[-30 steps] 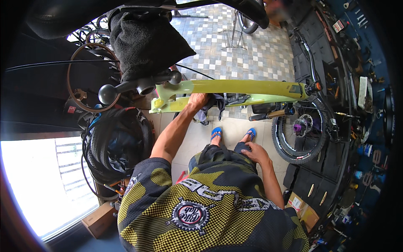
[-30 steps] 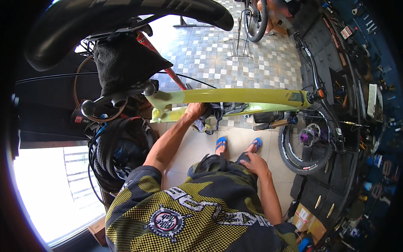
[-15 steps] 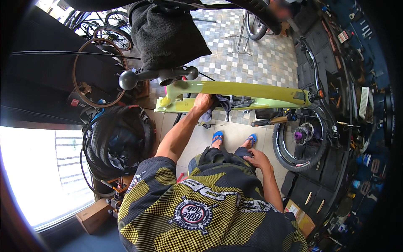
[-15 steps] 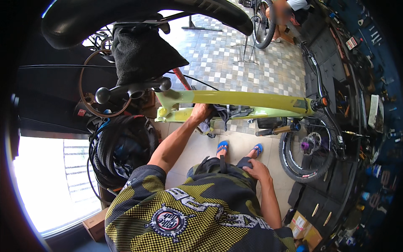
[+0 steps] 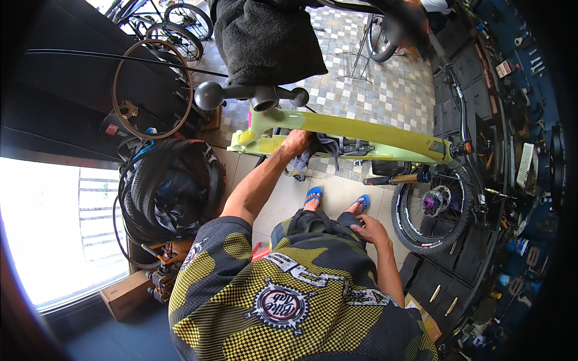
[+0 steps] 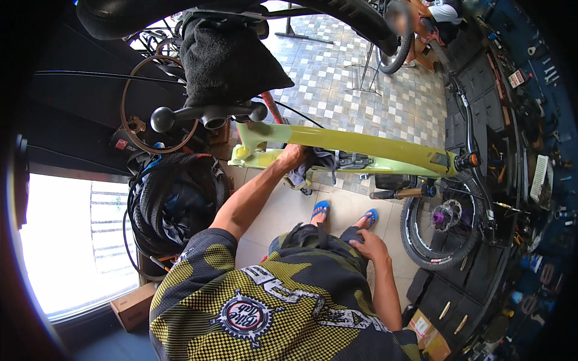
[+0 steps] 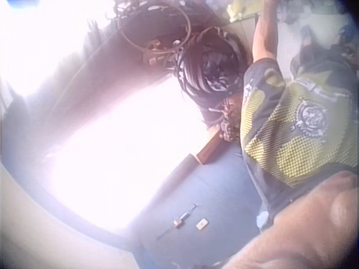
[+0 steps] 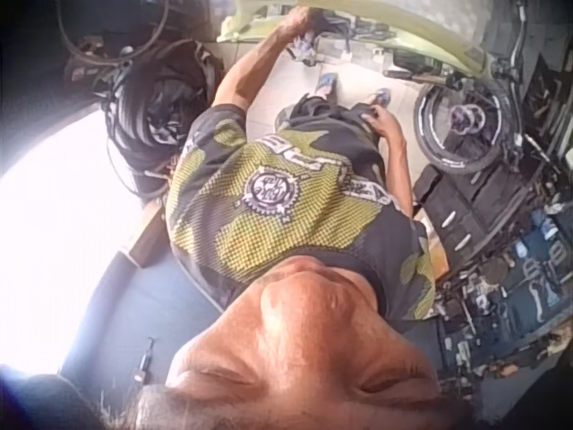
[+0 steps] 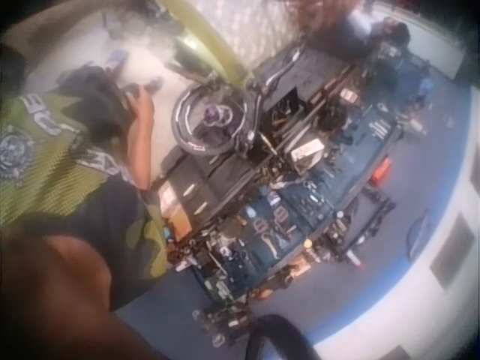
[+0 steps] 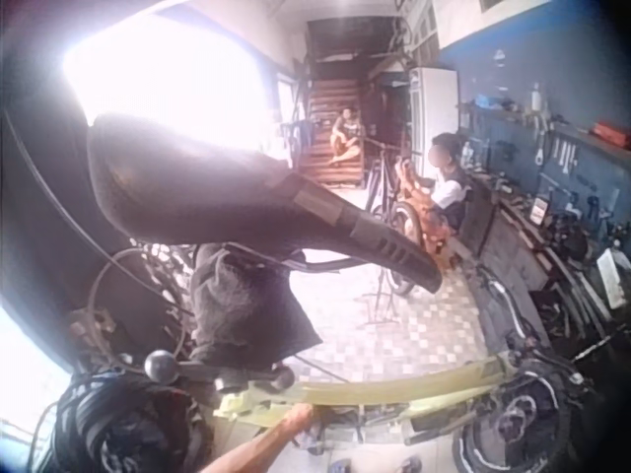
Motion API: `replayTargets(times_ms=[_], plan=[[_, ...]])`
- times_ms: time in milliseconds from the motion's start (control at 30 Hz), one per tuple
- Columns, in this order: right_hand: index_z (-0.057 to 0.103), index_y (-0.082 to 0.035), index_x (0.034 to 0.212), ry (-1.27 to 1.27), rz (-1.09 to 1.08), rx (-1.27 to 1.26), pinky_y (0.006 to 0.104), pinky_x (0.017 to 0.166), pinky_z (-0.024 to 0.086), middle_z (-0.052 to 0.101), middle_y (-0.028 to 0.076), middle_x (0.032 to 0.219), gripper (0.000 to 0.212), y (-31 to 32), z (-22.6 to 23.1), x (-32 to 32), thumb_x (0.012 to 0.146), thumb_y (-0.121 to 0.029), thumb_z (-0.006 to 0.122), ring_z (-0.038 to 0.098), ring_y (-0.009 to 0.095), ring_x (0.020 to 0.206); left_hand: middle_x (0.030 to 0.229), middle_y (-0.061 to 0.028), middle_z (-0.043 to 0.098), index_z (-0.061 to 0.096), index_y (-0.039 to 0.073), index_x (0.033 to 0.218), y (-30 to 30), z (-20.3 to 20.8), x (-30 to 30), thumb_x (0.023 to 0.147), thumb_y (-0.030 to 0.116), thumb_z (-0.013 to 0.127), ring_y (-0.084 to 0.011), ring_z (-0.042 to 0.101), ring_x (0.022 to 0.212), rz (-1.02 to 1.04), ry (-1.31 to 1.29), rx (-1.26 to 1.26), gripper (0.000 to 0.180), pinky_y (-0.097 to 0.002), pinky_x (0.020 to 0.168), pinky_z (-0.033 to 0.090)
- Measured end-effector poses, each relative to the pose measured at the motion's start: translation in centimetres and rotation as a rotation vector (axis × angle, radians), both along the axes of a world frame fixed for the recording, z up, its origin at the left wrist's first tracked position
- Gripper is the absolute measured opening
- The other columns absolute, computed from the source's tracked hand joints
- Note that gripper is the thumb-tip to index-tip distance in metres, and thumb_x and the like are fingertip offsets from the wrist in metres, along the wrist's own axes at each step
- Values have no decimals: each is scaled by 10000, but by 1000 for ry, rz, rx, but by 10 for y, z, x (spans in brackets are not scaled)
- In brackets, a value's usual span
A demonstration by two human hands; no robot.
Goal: The person wipes the frame of a lime-green bicycle with a dark cloth. The person repeatedly wipes the top tube, down tube, and seat tube areas while the bicycle is mounted on a repair stand.
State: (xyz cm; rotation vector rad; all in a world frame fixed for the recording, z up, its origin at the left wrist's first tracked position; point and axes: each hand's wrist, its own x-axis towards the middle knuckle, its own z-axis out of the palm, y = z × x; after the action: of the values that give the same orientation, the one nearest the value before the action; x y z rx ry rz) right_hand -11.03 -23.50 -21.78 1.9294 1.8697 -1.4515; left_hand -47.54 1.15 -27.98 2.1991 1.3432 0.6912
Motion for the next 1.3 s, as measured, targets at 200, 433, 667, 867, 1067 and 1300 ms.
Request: replayTargets(times_ms=[200,433,667,867,1067,1300], plan=[[679,-39,1298,-12,-23,12,440,966,544,726,222,1210,593,-5,-7,6,884,-456,766,704,367,1111,1249,-248,659,598,24,1314,-6,13,19,835,66,676,-465,605,1176,129,106,-157,487,-507,1008,496],[670,-34,1306,-12,35,-9,438,988,538,724,214,1225,605,1,-3,-4,883,-456,766,696,369,1143,1345,-254,613,587,31,1373,0,18,-1,840,49,658,-451,561,1272,-17,131,-67,537,-496,1059,484],[672,-31,1295,3,38,-24,439,984,539,722,216,1223,602,3,-3,-2,882,-460,763,697,368,1140,1282,-241,639,577,56,1341,-11,17,4,830,78,711,-442,593,1212,129,84,-214,529,-505,997,521],[673,-33,1292,-11,61,-22,446,984,537,721,221,1219,598,6,0,-6,885,-463,760,696,375,1133,1163,-252,679,633,35,1171,-23,21,26,812,53,699,-445,641,1104,277,32,-74,365,-519,937,538],[674,-36,1289,-13,66,32,457,988,534,715,223,1231,605,12,-6,-6,882,-475,764,692,381,1135,1171,-286,656,604,22,1244,-14,13,10,788,-49,561,-472,613,1126,100,-19,19,463,-527,950,520],[673,-25,1282,-3,71,19,455,970,544,718,225,1225,592,8,-8,-16,882,-449,773,699,383,1115,1145,-269,690,642,39,1211,-17,15,21,822,19,611,-471,657,1065,251,77,-133,390,-540,921,542]])
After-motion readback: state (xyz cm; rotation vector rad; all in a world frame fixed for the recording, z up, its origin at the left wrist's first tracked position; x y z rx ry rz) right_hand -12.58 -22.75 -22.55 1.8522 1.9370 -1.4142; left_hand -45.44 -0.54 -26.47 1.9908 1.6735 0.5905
